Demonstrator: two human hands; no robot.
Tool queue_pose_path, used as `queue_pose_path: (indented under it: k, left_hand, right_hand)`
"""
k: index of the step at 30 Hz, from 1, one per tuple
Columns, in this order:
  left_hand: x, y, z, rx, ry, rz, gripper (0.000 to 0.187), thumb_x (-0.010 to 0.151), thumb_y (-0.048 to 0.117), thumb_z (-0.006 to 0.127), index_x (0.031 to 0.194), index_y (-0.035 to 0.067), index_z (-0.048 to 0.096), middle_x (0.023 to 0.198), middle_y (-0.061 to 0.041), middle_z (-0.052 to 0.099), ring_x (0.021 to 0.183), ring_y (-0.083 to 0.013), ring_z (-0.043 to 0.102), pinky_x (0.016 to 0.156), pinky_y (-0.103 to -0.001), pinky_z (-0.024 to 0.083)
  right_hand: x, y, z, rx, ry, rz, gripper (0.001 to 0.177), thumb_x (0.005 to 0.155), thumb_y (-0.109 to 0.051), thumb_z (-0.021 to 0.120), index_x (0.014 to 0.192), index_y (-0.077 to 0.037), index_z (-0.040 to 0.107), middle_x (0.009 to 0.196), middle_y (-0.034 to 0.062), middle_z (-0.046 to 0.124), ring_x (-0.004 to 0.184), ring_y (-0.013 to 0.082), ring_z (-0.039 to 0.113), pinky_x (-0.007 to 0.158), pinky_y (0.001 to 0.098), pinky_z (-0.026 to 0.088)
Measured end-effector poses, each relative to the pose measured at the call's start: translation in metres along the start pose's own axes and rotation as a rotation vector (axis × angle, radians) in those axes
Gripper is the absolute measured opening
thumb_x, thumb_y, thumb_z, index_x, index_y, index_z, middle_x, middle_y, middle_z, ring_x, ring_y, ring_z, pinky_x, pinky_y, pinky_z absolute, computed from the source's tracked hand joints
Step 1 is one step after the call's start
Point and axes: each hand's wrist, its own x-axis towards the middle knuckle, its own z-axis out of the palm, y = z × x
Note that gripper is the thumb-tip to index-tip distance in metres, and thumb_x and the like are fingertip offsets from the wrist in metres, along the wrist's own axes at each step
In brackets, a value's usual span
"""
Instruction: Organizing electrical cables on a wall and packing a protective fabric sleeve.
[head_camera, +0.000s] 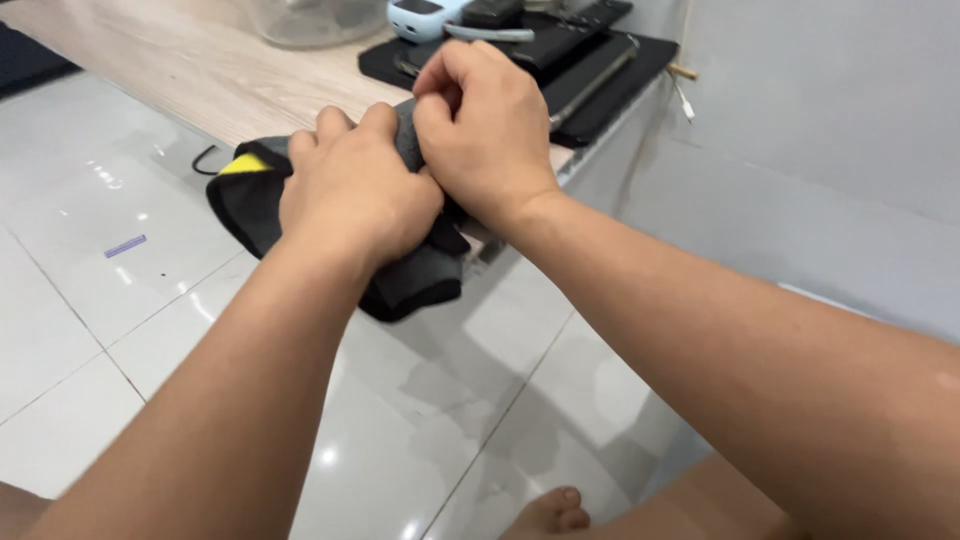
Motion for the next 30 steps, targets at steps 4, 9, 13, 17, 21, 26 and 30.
queue_pose_path:
  k: [4,9,13,17,21,26,30]
  left_hand:
    - [0.053,-0.021,0.007,-0.015,0.053,-0.024,0.058,0.089,0.042,0.065,0.142,0.021,0.051,0.152,-0.012,0.041,0.143,-0.0369,0.034,0.109,-0.051,0.041]
    - [0.126,-0.055,0.003,0.006,0.08,-0.156,0.067,0.087,0.04,0.068,0.147,0.02,0.046,0.155,-0.014,0.036,0.145,-0.0381,0.031,0.11,-0.052,0.04]
    - [0.156,-0.076,0.002,0.02,0.099,-0.242,0.069,0.087,0.038,0.068,0.149,0.019,0.045,0.156,-0.015,0.037,0.146,-0.0388,0.031,0.112,-0.053,0.039]
    - [0.148,-0.072,0.004,0.025,0.109,-0.219,0.071,0.089,0.042,0.067,0.15,0.017,0.044,0.156,-0.015,0.037,0.145,-0.0402,0.031,0.112,-0.054,0.038]
    - [0.094,-0.056,0.005,0.031,0.067,-0.101,0.086,0.083,0.062,0.068,0.15,0.016,0.039,0.155,-0.015,0.034,0.144,-0.0392,0.028,0.11,-0.058,0.034]
    - [0.021,-0.023,-0.002,-0.018,0.037,-0.018,0.082,0.082,0.059,0.067,0.147,0.017,0.041,0.151,-0.013,0.036,0.142,-0.0369,0.029,0.108,-0.067,0.031]
    - [0.014,-0.021,0.0,-0.082,-0.012,0.027,0.072,0.082,0.053,0.068,0.14,0.018,0.046,0.149,-0.009,0.039,0.141,-0.0346,0.032,0.106,-0.057,0.039]
  right_hand:
    - [-0.002,0.007,0.004,-0.038,-0.169,-0.17,0.009,0.081,-0.008,0.067,0.087,-0.004,0.071,0.088,0.0139,0.071,0.081,0.0282,0.07,0.073,0.0384,0.056]
    - [0.007,-0.014,0.002,-0.109,-0.52,0.154,0.016,0.08,-0.012,0.065,0.091,-0.008,0.076,0.086,0.0107,0.077,0.079,0.0237,0.074,0.075,0.0357,0.057]
    - [0.008,-0.019,-0.003,-0.069,-0.547,0.22,0.018,0.08,-0.01,0.063,0.092,-0.007,0.076,0.086,0.0105,0.077,0.079,0.0215,0.075,0.075,0.0335,0.058]
    - [0.012,-0.015,0.001,-0.096,-0.552,0.188,0.016,0.079,-0.01,0.065,0.09,-0.006,0.077,0.085,0.0112,0.077,0.078,0.0219,0.074,0.074,0.0345,0.058]
    - [0.011,-0.003,0.007,-0.046,-0.516,0.145,0.016,0.081,-0.009,0.064,0.092,-0.005,0.075,0.087,0.0109,0.077,0.078,0.0198,0.074,0.074,0.034,0.058]
    - [0.009,0.0,0.002,0.036,-0.163,0.028,0.018,0.086,-0.007,0.062,0.103,-0.003,0.07,0.087,0.0097,0.071,0.076,0.0203,0.07,0.072,0.0348,0.058]
    - [0.006,-0.01,-0.001,-0.078,-0.137,-0.061,0.012,0.088,-0.004,0.061,0.1,-0.001,0.064,0.089,0.0109,0.066,0.079,0.0236,0.066,0.074,0.0374,0.054]
